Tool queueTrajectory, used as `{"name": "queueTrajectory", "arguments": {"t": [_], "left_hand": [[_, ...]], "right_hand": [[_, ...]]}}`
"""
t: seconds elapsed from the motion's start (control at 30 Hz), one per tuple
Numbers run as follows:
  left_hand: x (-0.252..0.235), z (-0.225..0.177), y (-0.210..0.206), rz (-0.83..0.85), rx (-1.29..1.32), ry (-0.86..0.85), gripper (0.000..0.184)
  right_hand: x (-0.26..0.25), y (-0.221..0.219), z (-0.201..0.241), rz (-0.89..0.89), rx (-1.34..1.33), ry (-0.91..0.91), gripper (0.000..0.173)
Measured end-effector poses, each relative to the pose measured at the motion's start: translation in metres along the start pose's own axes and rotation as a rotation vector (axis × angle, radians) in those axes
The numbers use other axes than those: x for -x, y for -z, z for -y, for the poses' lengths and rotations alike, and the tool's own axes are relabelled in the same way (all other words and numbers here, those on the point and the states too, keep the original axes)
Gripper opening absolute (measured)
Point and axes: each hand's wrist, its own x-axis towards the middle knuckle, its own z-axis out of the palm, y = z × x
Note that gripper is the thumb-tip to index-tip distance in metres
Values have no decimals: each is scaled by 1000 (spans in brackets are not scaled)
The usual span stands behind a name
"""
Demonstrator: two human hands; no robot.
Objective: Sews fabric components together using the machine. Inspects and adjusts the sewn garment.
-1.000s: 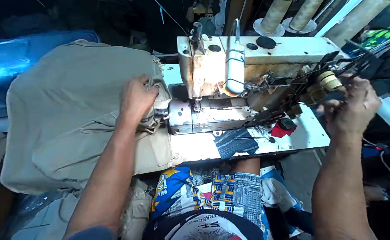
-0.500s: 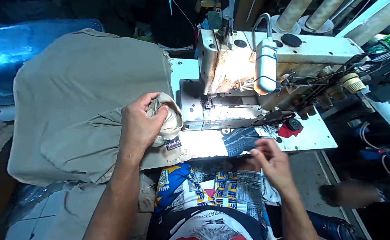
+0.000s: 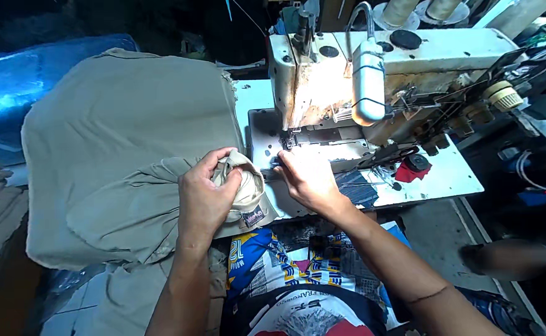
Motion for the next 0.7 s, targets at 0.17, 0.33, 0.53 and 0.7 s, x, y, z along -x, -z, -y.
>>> {"name": "queueTrajectory", "arguments": {"t": [0.17,0.33,0.53,0.7], "left_hand": [[2,0,-5,0,30,-14,36],[1,-4,-4,-3,107,-38,41],[-10,-5,-3,226,174,-66,34],[-27,16,9,509,661,12,36]], "right_hand": [[-12,-8,2,4,66,66,16],[-2,6,2,-60,-356,-94,23],[18,3,26,61,-1150,-317,21],[25,-2,9,99,-1356,-433,14]]}}
